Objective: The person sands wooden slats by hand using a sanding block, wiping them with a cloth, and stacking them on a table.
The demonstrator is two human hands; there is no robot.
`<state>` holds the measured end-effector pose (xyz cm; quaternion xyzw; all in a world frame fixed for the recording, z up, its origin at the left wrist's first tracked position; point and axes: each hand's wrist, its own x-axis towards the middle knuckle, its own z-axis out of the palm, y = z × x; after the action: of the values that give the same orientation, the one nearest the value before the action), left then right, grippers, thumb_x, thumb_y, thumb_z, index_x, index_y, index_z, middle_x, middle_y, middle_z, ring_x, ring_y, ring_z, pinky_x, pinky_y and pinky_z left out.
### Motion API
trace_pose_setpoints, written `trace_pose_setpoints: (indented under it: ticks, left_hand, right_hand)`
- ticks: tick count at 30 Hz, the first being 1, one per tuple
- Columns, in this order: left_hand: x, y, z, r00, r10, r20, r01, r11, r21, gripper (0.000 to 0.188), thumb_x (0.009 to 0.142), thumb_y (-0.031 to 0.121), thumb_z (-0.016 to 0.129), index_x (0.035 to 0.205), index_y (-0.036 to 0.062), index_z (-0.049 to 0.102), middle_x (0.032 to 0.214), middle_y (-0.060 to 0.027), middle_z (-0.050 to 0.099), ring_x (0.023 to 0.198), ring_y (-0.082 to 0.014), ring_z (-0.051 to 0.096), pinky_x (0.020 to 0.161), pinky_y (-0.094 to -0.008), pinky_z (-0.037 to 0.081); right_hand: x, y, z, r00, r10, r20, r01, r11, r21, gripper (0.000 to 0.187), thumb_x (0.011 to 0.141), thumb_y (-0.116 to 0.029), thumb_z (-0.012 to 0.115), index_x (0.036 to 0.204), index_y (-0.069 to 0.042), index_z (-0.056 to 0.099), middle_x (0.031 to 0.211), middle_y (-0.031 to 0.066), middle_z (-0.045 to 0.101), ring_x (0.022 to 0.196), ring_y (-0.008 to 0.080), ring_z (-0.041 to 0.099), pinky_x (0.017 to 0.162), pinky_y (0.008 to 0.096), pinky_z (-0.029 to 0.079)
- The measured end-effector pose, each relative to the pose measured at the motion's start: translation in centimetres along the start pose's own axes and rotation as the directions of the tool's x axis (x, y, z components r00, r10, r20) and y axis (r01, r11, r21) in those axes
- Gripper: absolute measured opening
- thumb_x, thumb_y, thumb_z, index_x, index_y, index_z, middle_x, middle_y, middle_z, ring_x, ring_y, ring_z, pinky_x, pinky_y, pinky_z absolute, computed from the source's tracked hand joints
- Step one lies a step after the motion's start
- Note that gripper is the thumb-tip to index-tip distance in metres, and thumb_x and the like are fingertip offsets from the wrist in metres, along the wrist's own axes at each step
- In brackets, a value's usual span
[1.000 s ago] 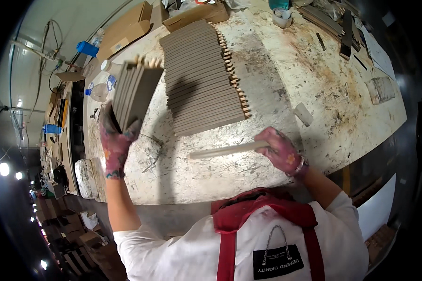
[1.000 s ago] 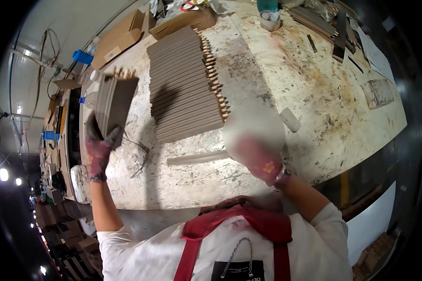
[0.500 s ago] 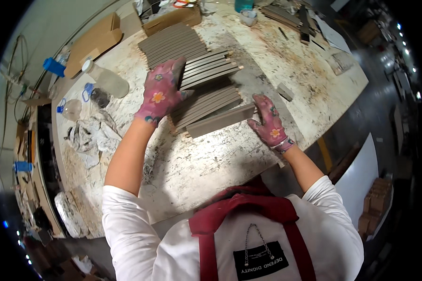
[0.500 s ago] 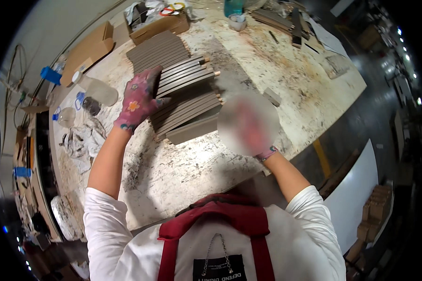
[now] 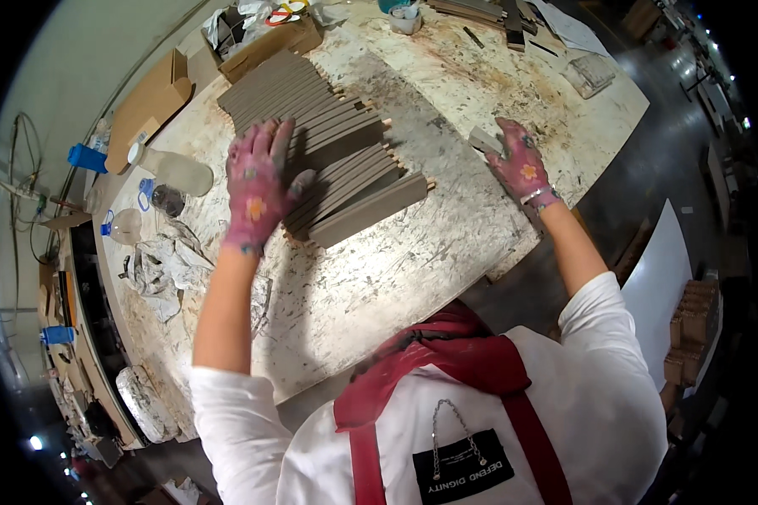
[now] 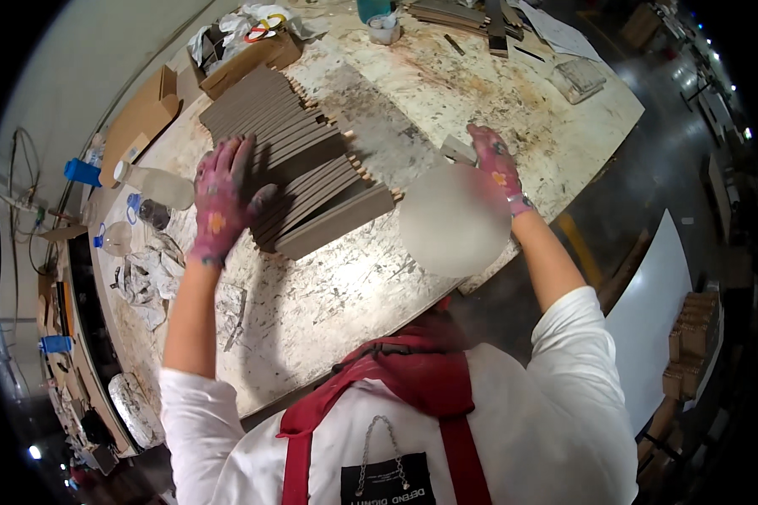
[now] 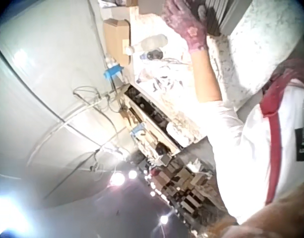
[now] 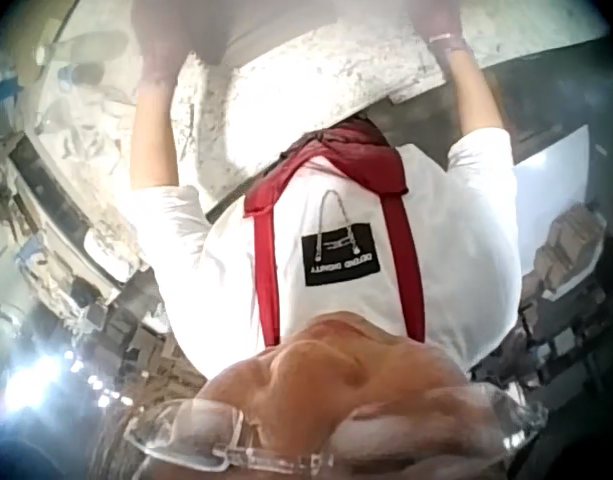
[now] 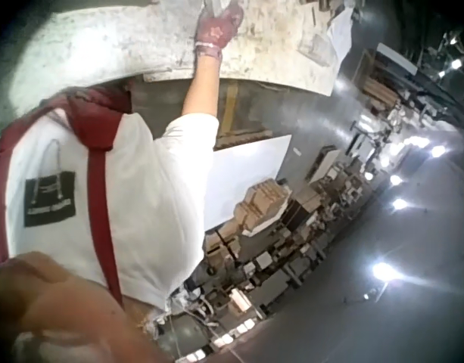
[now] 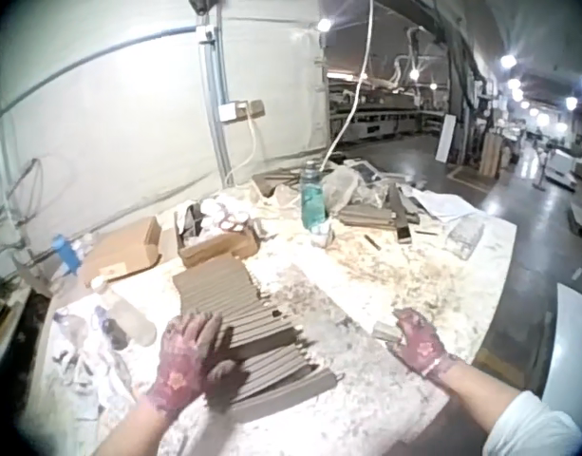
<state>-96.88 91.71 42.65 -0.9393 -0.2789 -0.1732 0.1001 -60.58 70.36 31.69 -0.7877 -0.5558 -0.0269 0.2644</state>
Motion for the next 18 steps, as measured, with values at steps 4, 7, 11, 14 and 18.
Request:
trace_pose_setpoints:
  ticks: [4, 7, 11, 14, 18]
  left_hand:
    - [-4.2, 6.7, 1.2, 0.99, 0.085, 0.109, -0.082, 0.996, -0.035, 0.057, 0.082, 0.033, 0.068, 0.131, 0.0119, 0.051, 0.116, -0.0098, 0.056, 0.106, -0.0263, 0.053, 0.086, -0.0416, 0.044]
    - [-4.9, 9.4, 3.3, 0.975, 0.036, 0.218, -0.032, 0.999, -0.024, 0.053, 0.078, 0.029, 0.07, 0.127, 0.0132, 0.056, 0.11, -0.0062, 0.057, 0.103, -0.025, 0.055, 0.083, -0.0412, 0.045]
    - [-4.5, 10.8, 4.1, 0.973, 0.112, 0.203, -0.101, 0.993, -0.066, 0.021, 0.083, 0.012, 0.057, 0.104, 0.012, 0.06, 0.096, -0.0042, 0.057, 0.088, -0.0232, 0.057, 0.074, -0.0393, 0.046]
    - [-5.6, 11.5, 3.7, 0.965, 0.098, 0.244, -0.022, 0.955, -0.296, 0.02, 0.083, 0.014, 0.058, 0.103, 0.0114, 0.059, 0.095, -0.007, 0.058, 0.088, -0.0261, 0.058, 0.075, -0.0387, 0.047]
    - [-10.2, 11.0, 3.1, 0.893, -0.077, 0.443, 0.356, 0.723, -0.593, 0.025, 0.086, 0.018, 0.058, 0.108, 0.0058, 0.062, 0.098, -0.0148, 0.062, 0.088, -0.0351, 0.06, 0.079, -0.0416, 0.049]
  right_hand:
    - [1.0, 1.0, 1.6, 0.977, 0.088, 0.194, -0.057, 0.986, -0.159, 0.064, 0.082, -0.036, 0.064, 0.135, -0.006, 0.044, 0.131, 0.0202, 0.05, 0.117, 0.0376, 0.052, 0.099, 0.0427, 0.042]
    - [1.7, 0.7, 2.6, 0.964, 0.133, 0.231, -0.064, 0.957, -0.284, 0.061, 0.084, -0.04, 0.062, 0.135, -0.01, 0.045, 0.125, 0.0197, 0.055, 0.103, 0.0384, 0.059, 0.089, 0.0443, 0.047]
    - [3.5, 0.7, 1.6, 0.876, 0.236, 0.421, -0.144, 0.96, -0.24, 0.057, 0.087, -0.036, 0.061, 0.134, -0.009, 0.046, 0.123, 0.0213, 0.056, 0.105, 0.0375, 0.059, 0.088, 0.0431, 0.047]
    - [2.1, 1.6, 1.3, 0.967, 0.173, 0.19, -0.198, 0.973, 0.121, 0.057, 0.085, -0.037, 0.063, 0.13, -0.007, 0.049, 0.123, 0.021, 0.056, 0.102, 0.037, 0.06, 0.086, 0.0443, 0.048]
    - [-1.5, -3.1, -0.4, 0.814, 0.262, 0.518, -0.579, 0.313, 0.752, 0.051, 0.092, -0.04, 0.059, 0.129, -0.005, 0.051, 0.104, 0.0084, 0.063, 0.083, 0.017, 0.06, 0.068, 0.0301, 0.05]
